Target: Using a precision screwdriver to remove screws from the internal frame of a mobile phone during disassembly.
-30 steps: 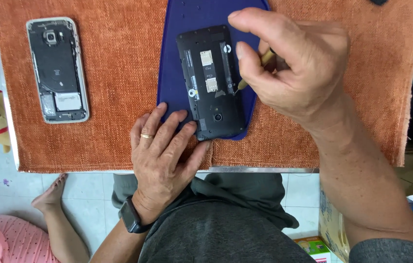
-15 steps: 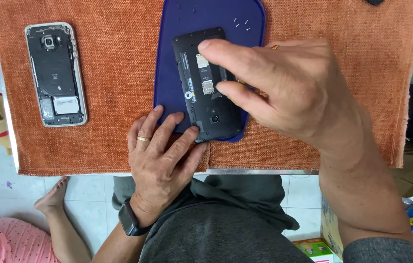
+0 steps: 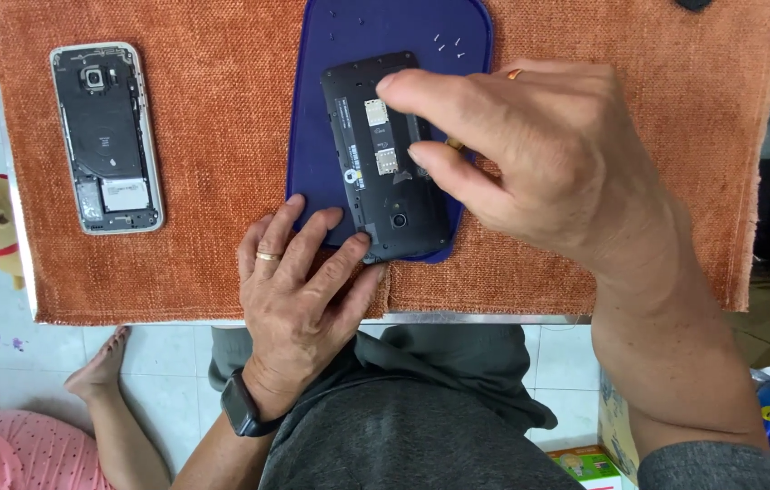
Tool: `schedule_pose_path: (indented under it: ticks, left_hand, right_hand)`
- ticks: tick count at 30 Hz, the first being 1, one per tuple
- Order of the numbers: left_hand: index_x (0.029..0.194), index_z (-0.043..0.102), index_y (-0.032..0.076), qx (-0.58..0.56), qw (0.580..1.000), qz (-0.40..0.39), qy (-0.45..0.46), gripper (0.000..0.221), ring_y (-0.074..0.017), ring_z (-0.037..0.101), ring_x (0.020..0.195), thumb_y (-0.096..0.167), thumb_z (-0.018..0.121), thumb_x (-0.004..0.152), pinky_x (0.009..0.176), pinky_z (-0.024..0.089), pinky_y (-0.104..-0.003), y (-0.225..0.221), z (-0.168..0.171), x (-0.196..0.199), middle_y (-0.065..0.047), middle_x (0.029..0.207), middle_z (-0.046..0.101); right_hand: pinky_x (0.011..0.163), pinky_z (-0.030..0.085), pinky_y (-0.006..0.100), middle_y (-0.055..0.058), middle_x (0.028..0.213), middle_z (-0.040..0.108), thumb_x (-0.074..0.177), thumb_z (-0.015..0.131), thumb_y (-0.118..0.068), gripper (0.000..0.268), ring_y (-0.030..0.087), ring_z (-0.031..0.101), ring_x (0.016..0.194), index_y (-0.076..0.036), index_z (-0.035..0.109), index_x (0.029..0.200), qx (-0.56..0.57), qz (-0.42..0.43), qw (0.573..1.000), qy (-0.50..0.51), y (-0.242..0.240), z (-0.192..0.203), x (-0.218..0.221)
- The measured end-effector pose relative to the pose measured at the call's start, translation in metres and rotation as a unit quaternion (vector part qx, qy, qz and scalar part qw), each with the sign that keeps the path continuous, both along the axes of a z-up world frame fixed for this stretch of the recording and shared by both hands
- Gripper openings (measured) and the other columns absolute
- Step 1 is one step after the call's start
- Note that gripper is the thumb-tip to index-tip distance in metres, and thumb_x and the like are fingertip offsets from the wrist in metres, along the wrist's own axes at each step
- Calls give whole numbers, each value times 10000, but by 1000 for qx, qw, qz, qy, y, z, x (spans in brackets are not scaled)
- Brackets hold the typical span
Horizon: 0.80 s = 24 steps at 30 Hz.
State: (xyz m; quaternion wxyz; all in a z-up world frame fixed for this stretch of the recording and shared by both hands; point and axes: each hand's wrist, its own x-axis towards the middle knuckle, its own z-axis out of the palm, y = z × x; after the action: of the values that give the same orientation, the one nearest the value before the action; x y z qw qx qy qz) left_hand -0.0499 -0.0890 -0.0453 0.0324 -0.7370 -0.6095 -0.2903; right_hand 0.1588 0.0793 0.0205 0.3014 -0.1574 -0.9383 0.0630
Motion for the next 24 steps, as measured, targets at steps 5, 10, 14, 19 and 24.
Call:
schedule_pose_path:
  ticks: [5, 10, 14, 19, 24]
  left_hand:
    - [1123, 754, 167, 2, 1000, -3, -7, 276, -380, 599, 1277, 363, 838, 949, 1035, 489, -571, -1, -1, -1, -88, 1267, 666]
    - [1107, 753, 157, 11, 1000, -7, -6, 258, -378, 604, 1259, 336, 846, 947, 1031, 481, -565, 0, 1, 0, -98, 1246, 678]
    - [1131, 747, 158, 14, 1000, -7, -22, 266, -369, 581, 1296, 327, 850, 954, 1033, 471, -563, -3, -3, -1, -87, 1273, 672]
    - [1132, 744, 137, 25, 999, -14, -38, 259, -377, 585, 1291, 306, 836, 959, 1031, 462, -559, -4, -3, -3, -98, 1269, 676]
    - [1144, 742, 145, 31, 998, -16, -48, 261, -369, 576, 1307, 293, 841, 954, 1052, 442, -550, -5, -6, -4, -81, 1290, 671]
  right_hand:
    - [605, 496, 375, 80, 856, 641, 1041, 807, 191, 405, 227, 561, 671, 33, 642, 1376, -51, 38, 997, -32, 1, 8, 3]
    - [621, 593, 335, 176, 1097, 808, 1047, 827, 151, 318, 220, 693, 744, 69, 684, 1318, -8, 17, 1000, -22, -5, 6, -1]
    - [649, 536, 351, 77, 885, 739, 1042, 1022, -17, 438, 212, 716, 758, 16, 683, 1319, 4, -39, 999, -29, -13, 7, -1]
    - [666, 578, 371, 70, 957, 729, 1039, 809, 127, 443, 223, 717, 815, 44, 615, 1429, -28, -25, 997, -62, -17, 19, -1]
    - [650, 535, 321, 52, 888, 712, 1027, 836, 126, 356, 182, 669, 739, 12, 708, 1339, -10, -27, 999, -45, -21, 17, -6]
